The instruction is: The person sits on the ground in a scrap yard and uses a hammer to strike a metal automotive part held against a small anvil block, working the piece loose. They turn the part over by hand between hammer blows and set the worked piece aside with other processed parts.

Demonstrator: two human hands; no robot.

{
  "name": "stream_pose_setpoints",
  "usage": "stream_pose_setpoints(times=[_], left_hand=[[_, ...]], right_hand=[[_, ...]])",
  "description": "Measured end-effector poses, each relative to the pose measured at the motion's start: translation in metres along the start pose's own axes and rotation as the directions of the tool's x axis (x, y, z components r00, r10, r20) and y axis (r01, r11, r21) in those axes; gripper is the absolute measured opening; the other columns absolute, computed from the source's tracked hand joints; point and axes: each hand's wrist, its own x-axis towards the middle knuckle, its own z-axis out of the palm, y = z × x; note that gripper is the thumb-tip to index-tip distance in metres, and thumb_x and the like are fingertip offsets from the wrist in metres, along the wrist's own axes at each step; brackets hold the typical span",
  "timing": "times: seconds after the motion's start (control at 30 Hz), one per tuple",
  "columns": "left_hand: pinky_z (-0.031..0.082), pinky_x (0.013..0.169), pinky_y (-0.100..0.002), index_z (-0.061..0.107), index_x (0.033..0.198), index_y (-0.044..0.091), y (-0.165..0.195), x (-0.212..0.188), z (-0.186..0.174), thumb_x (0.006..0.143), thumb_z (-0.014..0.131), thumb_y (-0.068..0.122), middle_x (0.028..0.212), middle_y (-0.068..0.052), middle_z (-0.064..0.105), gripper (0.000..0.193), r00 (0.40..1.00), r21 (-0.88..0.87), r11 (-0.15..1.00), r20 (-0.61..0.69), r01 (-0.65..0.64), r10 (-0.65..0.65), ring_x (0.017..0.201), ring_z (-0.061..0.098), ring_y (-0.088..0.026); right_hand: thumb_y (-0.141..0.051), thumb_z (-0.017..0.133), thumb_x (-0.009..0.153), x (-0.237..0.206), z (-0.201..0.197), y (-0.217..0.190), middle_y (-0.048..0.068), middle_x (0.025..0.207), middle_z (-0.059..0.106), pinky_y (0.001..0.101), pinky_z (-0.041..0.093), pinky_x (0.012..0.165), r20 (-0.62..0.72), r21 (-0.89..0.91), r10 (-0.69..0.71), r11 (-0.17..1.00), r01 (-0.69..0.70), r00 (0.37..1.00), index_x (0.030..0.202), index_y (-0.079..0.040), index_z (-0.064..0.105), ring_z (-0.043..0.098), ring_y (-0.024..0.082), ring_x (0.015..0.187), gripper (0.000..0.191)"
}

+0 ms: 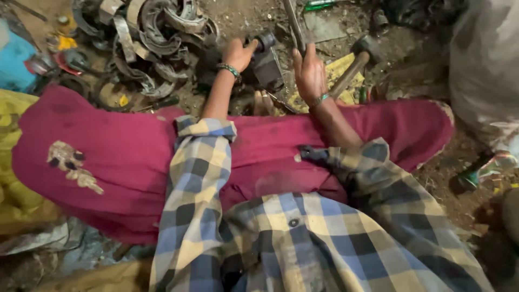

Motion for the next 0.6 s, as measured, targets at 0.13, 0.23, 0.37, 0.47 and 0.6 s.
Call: stream_pose_setpoints(times=[0.13, 0.23, 0.37, 0.47, 0.6], left_hand=[[0.056, 0.079, -0.053, 0.075, 0.099, 0.000, -0.004, -0.001, 0.007, 0.096, 0.064, 0.052, 0.089, -0.025, 0.073, 0.054, 0.986, 0.012, 0.995, -0.133, -0.096, 0.097, 0.086, 0.070, -0.044], [0.057, 0.078, -0.052, 0.073, 0.116, 0.003, -0.004, -0.004, 0.012, 0.098, 0.059, 0.040, 0.090, -0.024, 0.075, 0.043, 0.957, -0.089, 0.978, -0.243, -0.186, 0.160, 0.084, 0.072, -0.042], [0.060, 0.074, -0.050, 0.066, 0.124, 0.007, 0.001, -0.007, 0.008, 0.095, 0.063, 0.036, 0.096, -0.019, 0.076, 0.041, 0.995, -0.285, 0.958, -0.103, -0.020, -0.010, 0.081, 0.075, -0.038], [0.062, 0.076, -0.050, 0.063, 0.120, 0.007, 0.005, -0.009, 0.001, 0.086, 0.075, 0.037, 0.096, -0.019, 0.076, 0.047, 0.995, -0.383, 0.918, 0.052, 0.102, -0.089, 0.085, 0.076, -0.039], [0.058, 0.082, -0.050, 0.068, 0.106, 0.002, 0.008, -0.017, 0.003, 0.077, 0.088, 0.038, 0.097, -0.024, 0.073, 0.051, 0.986, 0.120, 0.983, -0.086, -0.136, 0.146, 0.094, 0.071, -0.041]], right_hand=[[-0.034, 0.052, 0.112, -0.008, 0.010, 0.000, 0.029, 0.083, 0.067, 0.0591, 0.047, 0.063, 0.038, 0.034, 0.028, 0.999, -0.029, 0.999, 0.114, -0.001, 0.049, 0.065, 0.051, 0.077, 0.033], [-0.035, 0.053, 0.112, -0.009, 0.017, 0.006, 0.031, 0.081, 0.065, 0.0622, 0.044, 0.066, 0.099, -0.070, 0.056, 0.996, -0.049, 0.993, 0.112, -0.002, 0.048, 0.061, 0.054, 0.078, 0.033], [-0.036, 0.055, 0.110, -0.011, 0.020, 0.009, 0.032, 0.079, 0.064, 0.0631, 0.045, 0.067, 0.169, -0.145, 0.077, 0.988, -0.052, 0.983, 0.107, -0.001, 0.047, 0.061, 0.055, 0.078, 0.036], [-0.035, 0.056, 0.109, -0.012, 0.021, 0.005, 0.032, 0.078, 0.064, 0.0627, 0.046, 0.067, 0.175, -0.151, 0.045, 0.988, -0.019, 0.983, 0.105, -0.001, 0.047, 0.061, 0.054, 0.077, 0.036], [-0.035, 0.057, 0.108, -0.011, 0.020, 0.002, 0.031, 0.078, 0.064, 0.0628, 0.045, 0.066, 0.186, -0.173, 0.045, 0.985, -0.013, 0.982, 0.105, -0.001, 0.048, 0.062, 0.054, 0.077, 0.036]])
